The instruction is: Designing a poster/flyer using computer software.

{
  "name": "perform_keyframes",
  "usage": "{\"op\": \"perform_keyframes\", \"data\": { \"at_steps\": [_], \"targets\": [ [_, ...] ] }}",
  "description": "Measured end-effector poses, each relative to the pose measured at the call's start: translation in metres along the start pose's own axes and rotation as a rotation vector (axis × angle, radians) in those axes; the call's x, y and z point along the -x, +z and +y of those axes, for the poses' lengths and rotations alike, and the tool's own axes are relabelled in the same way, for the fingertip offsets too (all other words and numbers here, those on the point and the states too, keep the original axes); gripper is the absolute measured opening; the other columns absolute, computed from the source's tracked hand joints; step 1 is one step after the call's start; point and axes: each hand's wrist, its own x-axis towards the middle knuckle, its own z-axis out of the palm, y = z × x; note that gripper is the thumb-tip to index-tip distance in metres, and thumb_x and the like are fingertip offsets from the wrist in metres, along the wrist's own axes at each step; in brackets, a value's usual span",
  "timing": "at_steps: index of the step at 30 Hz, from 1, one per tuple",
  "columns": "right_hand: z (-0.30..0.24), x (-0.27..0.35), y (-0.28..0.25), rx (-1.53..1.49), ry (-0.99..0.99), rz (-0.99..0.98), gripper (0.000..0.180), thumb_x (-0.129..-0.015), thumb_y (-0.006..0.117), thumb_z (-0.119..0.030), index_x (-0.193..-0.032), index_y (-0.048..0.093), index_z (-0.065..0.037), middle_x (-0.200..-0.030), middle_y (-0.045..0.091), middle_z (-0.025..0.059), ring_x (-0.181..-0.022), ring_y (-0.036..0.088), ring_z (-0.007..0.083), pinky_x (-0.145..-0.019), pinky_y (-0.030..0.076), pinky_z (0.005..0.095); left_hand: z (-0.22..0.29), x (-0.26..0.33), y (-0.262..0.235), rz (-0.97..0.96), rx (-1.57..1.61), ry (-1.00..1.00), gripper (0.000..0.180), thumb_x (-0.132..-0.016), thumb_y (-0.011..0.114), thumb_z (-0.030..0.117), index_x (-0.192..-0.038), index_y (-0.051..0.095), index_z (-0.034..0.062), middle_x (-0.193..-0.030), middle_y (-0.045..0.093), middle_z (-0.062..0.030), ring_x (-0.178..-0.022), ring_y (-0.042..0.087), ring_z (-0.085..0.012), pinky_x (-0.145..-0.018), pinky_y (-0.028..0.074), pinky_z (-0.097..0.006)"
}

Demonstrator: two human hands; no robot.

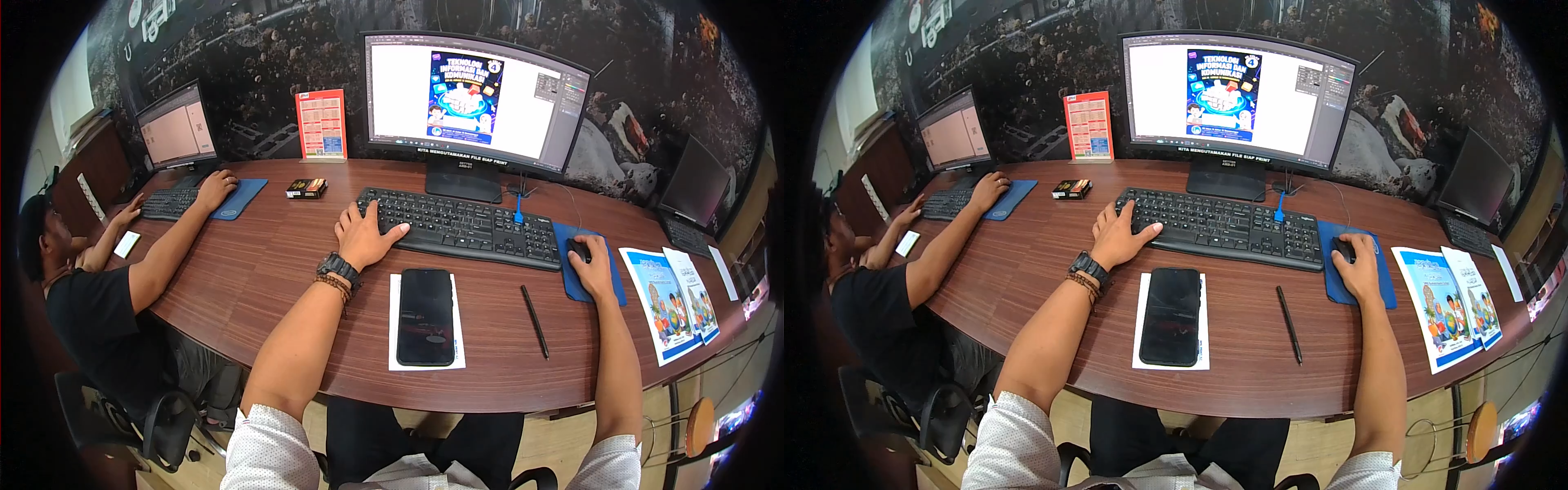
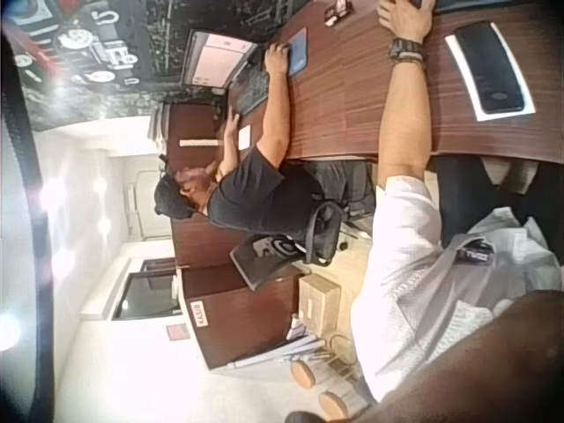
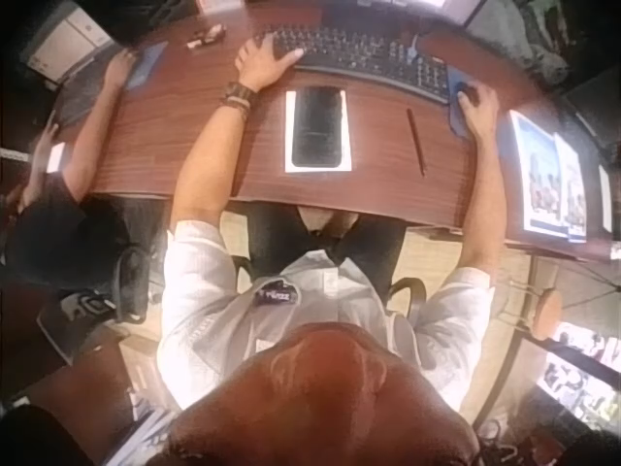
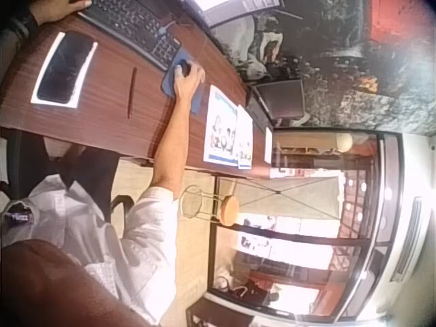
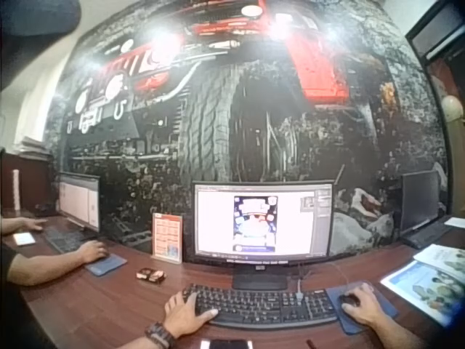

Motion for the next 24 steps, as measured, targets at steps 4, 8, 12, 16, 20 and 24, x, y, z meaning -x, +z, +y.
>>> {"op": "perform_keyframes", "data": {
  "at_steps": [4,8,12,16,20,24],
  "targets": [
    [-0.0006,0.0000,-0.0008,0.008,0.004,-0.012,0.035,-0.080,0.071,-0.016,-0.112,0.064,-0.004,-0.111,0.056,0.0121,-0.109,0.056,0.0300,-0.096,0.044,0.0385,0.0013,0.0011,-0.0017,-0.007,0.002,-0.007,0.098,-0.084,0.060,0.071,-0.148,0.039,0.0004,-0.147,0.030,-0.0332,-0.140,0.023,-0.0490,-0.114,0.017,-0.057],
    [0.0009,0.0005,-0.0006,0.017,0.005,-0.012,0.035,-0.080,0.071,-0.016,-0.112,0.064,-0.004,-0.111,0.055,0.0121,-0.109,0.056,0.0299,-0.096,0.044,0.0385,0.0022,0.0011,-0.0018,-0.004,0.001,-0.005,0.098,-0.084,0.060,0.071,-0.148,0.039,0.0002,-0.148,0.030,-0.0335,-0.141,0.023,-0.0490,-0.115,0.016,-0.057],
    [0.0014,-0.0002,-0.0002,0.014,-0.007,-0.006,0.035,-0.080,0.071,-0.016,-0.112,0.064,-0.005,-0.111,0.055,0.0121,-0.109,0.056,0.0303,-0.096,0.044,0.0390,0.0015,0.0008,-0.0020,-0.006,0.012,-0.003,0.098,-0.084,0.060,0.071,-0.148,0.039,0.0002,-0.148,0.029,-0.0335,-0.141,0.023,-0.0489,-0.115,0.016,-0.057],
    [-0.0011,0.0002,-0.0006,0.015,0.001,-0.010,0.035,-0.080,0.071,-0.016,-0.112,0.064,-0.005,-0.111,0.056,0.0121,-0.109,0.056,0.0308,-0.096,0.044,0.0396,0.0012,0.0013,-0.0018,-0.006,0.012,-0.007,0.098,-0.084,0.060,0.071,-0.148,0.039,0.0000,-0.148,0.029,-0.0335,-0.141,0.023,-0.0490,-0.115,0.016,-0.057],
    [0.0011,0.0010,-0.0004,0.014,-0.004,-0.002,0.035,-0.080,0.071,-0.016,-0.112,0.064,-0.005,-0.111,0.056,0.0122,-0.108,0.056,0.0309,-0.095,0.044,0.0395,0.0016,0.0007,-0.0014,-0.012,0.003,-0.003,0.098,-0.084,0.060,0.071,-0.148,0.039,-0.0003,-0.148,0.029,-0.0337,-0.141,0.022,-0.0493,-0.115,0.016,-0.058],
    [0.0012,0.0002,0.0000,0.017,-0.012,0.000,0.035,-0.080,0.071,-0.016,-0.112,0.064,-0.004,-0.111,0.056,0.0122,-0.108,0.057,0.0307,-0.095,0.045,0.0394,0.0005,0.0003,-0.0011,-0.007,0.011,0.004,0.098,-0.084,0.059,0.071,-0.148,0.038,-0.0004,-0.148,0.029,-0.0339,-0.141,0.022,-0.0496,-0.114,0.016,-0.059]
  ]
}}
